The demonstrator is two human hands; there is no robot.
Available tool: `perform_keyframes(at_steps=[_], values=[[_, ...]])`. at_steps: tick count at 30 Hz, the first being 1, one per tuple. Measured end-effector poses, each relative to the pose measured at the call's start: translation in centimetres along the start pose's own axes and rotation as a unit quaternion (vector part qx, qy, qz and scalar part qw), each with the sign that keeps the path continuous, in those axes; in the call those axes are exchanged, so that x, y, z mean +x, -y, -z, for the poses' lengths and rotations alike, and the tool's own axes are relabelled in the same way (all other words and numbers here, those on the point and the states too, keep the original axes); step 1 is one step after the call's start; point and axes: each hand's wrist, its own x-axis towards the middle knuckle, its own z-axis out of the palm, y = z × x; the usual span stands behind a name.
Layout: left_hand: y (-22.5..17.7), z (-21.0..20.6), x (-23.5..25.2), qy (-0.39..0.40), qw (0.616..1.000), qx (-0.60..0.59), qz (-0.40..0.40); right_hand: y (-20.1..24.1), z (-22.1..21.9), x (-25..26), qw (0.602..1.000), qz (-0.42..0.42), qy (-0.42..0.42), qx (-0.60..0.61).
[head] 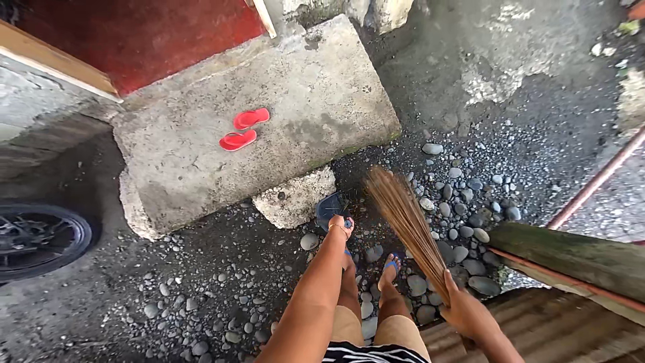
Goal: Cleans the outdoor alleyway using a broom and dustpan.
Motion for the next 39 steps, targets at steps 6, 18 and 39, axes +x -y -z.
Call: perform_keyframes(at_steps=[6,18,39], values=[[0.5,-0.2,-0.5,0.002,0.994,-0.106,0.001,7.7,2.4,7.2,0.998,0.039,-0.031,-0.037],[-1.4,4.2,1.1,-0.007,0.994,-0.113,0.007,0.7,-1.2,-0.7,0.993,0.053,0.051,-0.092],[-2.7,3.6,0.8,-0.001,1.0,-0.004,0.016,2.4,-8.9,-2.3,0.987,0.068,0.127,0.066]])
